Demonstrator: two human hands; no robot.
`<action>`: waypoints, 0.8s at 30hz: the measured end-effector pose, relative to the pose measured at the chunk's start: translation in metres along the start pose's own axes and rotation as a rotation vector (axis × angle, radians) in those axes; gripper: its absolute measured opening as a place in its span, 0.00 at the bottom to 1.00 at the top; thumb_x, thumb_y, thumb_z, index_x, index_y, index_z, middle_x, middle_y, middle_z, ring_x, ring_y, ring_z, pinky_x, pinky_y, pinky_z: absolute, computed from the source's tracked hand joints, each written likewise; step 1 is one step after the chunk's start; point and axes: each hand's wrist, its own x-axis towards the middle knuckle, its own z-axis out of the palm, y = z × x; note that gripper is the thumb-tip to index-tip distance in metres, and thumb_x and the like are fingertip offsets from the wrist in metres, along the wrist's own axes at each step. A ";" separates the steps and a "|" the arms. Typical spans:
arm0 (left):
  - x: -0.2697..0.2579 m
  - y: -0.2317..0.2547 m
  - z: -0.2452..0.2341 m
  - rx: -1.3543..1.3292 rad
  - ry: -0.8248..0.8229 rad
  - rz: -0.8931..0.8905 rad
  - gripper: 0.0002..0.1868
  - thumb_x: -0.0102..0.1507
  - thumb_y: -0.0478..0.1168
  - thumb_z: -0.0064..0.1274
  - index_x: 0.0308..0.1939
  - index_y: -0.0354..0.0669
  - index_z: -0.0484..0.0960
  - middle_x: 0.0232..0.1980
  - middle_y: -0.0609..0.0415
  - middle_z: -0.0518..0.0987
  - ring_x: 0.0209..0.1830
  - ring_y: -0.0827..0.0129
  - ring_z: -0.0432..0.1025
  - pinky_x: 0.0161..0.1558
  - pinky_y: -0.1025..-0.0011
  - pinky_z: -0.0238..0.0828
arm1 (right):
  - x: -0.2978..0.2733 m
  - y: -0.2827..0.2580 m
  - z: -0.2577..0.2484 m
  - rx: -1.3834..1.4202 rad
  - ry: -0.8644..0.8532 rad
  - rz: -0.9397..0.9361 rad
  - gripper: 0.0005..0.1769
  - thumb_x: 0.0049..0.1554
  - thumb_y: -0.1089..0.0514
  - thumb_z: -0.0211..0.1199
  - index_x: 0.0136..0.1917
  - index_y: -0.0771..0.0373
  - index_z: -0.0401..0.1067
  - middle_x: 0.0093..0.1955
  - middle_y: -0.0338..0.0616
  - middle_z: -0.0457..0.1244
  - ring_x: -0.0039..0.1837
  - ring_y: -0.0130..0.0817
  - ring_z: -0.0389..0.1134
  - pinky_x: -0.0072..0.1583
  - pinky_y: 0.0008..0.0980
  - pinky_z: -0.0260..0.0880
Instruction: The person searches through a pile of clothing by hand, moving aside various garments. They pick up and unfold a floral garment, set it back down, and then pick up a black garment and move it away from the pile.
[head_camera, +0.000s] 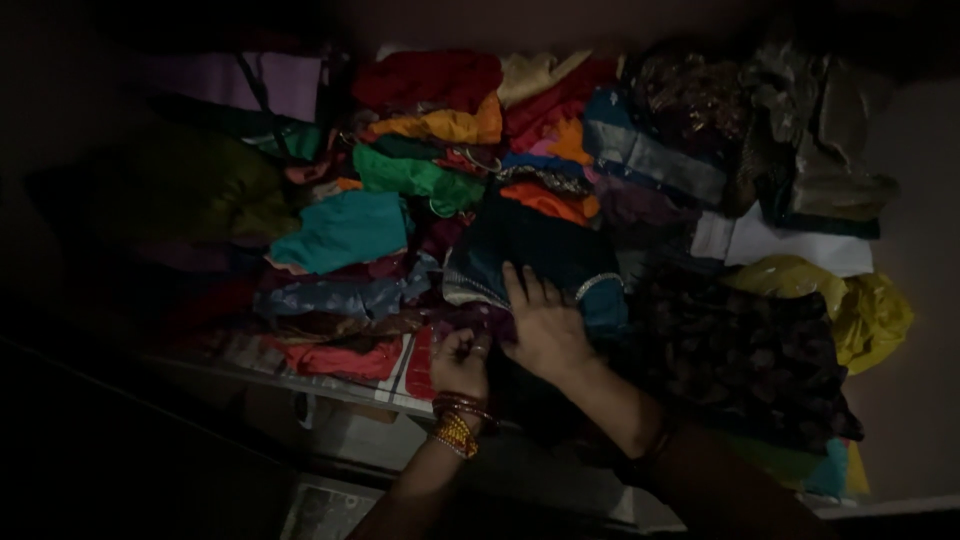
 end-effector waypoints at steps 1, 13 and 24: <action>-0.001 -0.005 0.003 -0.112 -0.030 -0.040 0.07 0.57 0.33 0.65 0.38 0.37 0.85 0.43 0.47 0.81 0.45 0.59 0.75 0.50 0.63 0.73 | 0.001 0.002 0.005 0.002 0.026 0.003 0.68 0.42 0.45 0.79 0.81 0.60 0.36 0.78 0.63 0.51 0.74 0.59 0.57 0.67 0.53 0.61; -0.034 -0.017 0.002 -0.339 0.036 -0.539 0.33 0.54 0.30 0.64 0.62 0.35 0.70 0.55 0.44 0.79 0.49 0.58 0.75 0.53 0.63 0.73 | 0.010 0.002 0.040 0.049 0.076 0.064 0.60 0.44 0.49 0.77 0.79 0.68 0.48 0.72 0.64 0.58 0.69 0.55 0.64 0.66 0.47 0.66; -0.033 -0.081 0.022 -0.633 -0.177 -0.568 0.06 0.58 0.32 0.60 0.31 0.43 0.77 0.34 0.57 0.77 0.32 0.68 0.72 0.36 0.68 0.73 | 0.002 -0.004 0.051 -0.149 0.271 -0.028 0.54 0.42 0.51 0.75 0.74 0.73 0.56 0.68 0.69 0.61 0.66 0.57 0.67 0.62 0.50 0.70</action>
